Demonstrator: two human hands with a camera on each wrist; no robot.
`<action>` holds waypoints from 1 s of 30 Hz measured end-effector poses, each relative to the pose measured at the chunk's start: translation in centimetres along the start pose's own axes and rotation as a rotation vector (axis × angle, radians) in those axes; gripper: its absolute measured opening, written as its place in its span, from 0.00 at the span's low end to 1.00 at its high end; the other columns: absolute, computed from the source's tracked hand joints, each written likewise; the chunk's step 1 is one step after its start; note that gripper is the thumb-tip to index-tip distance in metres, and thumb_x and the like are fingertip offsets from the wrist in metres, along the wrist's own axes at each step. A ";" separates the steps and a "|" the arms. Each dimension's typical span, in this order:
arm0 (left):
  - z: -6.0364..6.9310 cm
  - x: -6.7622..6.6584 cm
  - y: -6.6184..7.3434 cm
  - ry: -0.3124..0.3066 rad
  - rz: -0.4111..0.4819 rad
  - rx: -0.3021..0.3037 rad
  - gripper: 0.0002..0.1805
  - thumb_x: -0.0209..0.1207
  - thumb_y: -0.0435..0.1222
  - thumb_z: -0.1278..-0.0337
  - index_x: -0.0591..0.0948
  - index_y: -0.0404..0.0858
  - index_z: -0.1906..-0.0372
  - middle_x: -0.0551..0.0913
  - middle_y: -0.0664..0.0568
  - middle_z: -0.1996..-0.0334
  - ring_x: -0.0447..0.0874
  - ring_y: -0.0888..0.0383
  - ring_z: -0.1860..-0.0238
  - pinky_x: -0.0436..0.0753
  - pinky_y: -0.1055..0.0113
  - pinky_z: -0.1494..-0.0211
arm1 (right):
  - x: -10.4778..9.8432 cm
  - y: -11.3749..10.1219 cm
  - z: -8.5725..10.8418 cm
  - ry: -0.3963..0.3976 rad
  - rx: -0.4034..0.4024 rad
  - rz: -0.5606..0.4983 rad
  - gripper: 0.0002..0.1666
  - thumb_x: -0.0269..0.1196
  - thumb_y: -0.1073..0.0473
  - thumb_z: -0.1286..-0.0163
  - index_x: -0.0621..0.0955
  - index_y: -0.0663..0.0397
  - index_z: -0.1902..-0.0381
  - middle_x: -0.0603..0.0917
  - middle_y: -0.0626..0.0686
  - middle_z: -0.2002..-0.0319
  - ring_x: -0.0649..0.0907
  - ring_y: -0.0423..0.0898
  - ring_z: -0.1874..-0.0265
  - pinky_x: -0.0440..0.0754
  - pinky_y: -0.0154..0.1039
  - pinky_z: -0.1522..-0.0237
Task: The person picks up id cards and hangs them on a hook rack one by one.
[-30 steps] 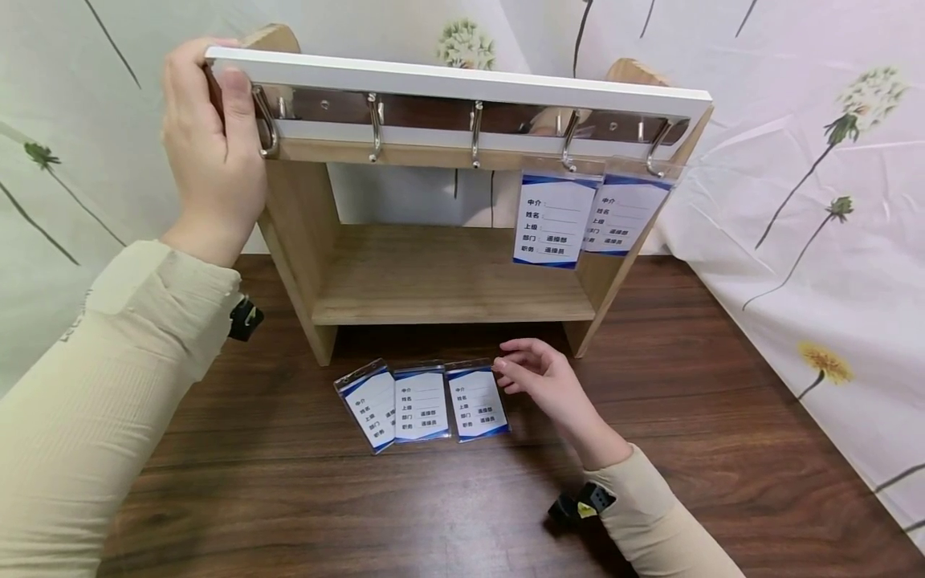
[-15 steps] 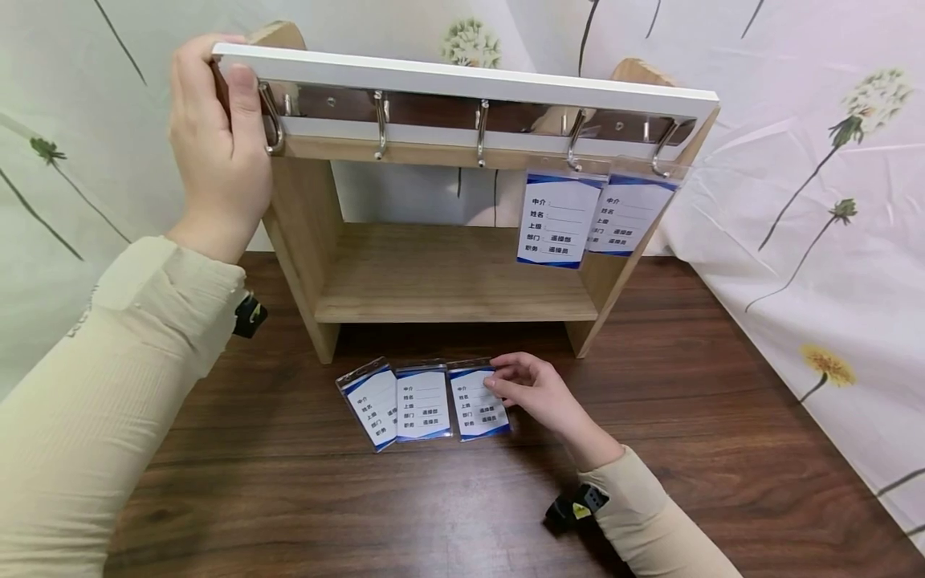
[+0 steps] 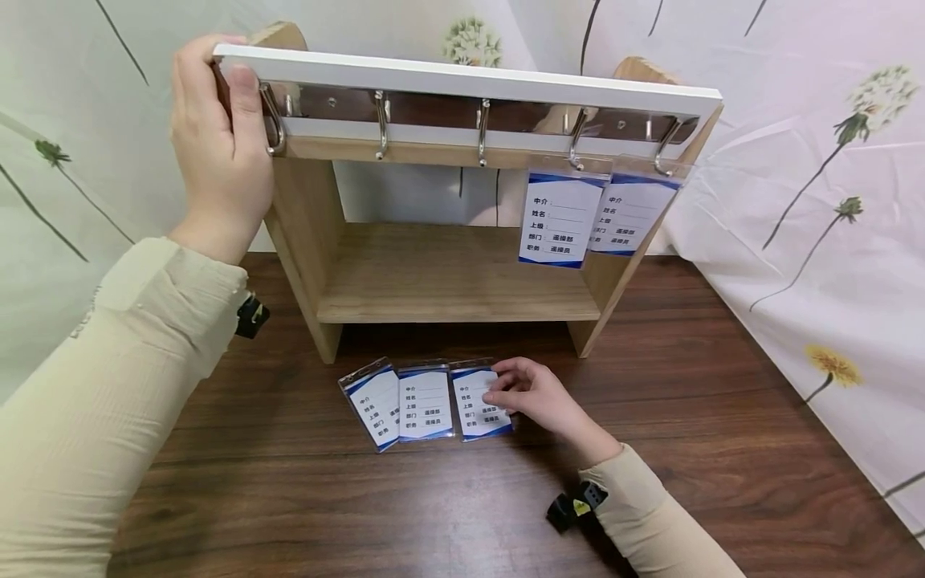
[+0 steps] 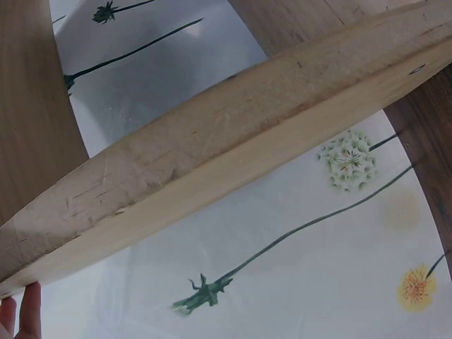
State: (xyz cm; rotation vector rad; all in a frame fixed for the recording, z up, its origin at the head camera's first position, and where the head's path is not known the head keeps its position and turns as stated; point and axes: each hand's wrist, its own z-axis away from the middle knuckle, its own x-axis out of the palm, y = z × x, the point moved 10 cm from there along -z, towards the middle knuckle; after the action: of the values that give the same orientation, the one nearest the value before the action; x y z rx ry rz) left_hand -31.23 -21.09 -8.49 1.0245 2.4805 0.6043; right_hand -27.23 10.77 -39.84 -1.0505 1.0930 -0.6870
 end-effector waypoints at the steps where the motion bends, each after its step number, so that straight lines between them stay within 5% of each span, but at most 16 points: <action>1: 0.0 0.0 -0.1 0.003 0.005 -0.004 0.15 0.43 0.38 0.24 0.72 0.48 0.40 0.72 0.65 0.47 0.69 0.71 0.44 0.65 0.71 0.36 | 0.0 0.1 -0.1 0.000 0.003 0.001 0.30 0.69 0.61 0.36 0.74 0.70 0.40 0.84 0.63 0.57 0.81 0.42 0.67 0.84 0.40 0.63; 17: 0.1 -0.1 -0.2 0.013 0.007 -0.023 0.15 0.43 0.39 0.25 0.73 0.46 0.41 0.70 0.70 0.48 0.69 0.70 0.42 0.64 0.71 0.35 | -0.2 1.5 -1.7 -0.038 0.062 0.134 0.38 0.76 0.62 0.47 0.75 0.65 0.40 0.78 0.55 0.66 0.76 0.43 0.78 0.78 0.37 0.74; 30: 0.0 -0.1 0.0 0.020 -0.002 -0.013 0.15 0.43 0.38 0.25 0.73 0.47 0.41 0.70 0.71 0.49 0.68 0.75 0.45 0.65 0.70 0.36 | 0.4 1.7 -2.5 -0.097 0.079 0.308 0.58 0.82 0.54 0.56 0.66 0.54 0.28 0.64 0.66 0.38 0.79 0.48 0.79 0.80 0.39 0.77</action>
State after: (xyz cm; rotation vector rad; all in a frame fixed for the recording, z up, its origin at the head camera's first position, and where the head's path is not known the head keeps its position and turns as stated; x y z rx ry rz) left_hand -31.16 -21.12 -8.52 1.0157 2.4908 0.6324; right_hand -29.52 10.21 -41.76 -0.8162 1.1044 -0.4242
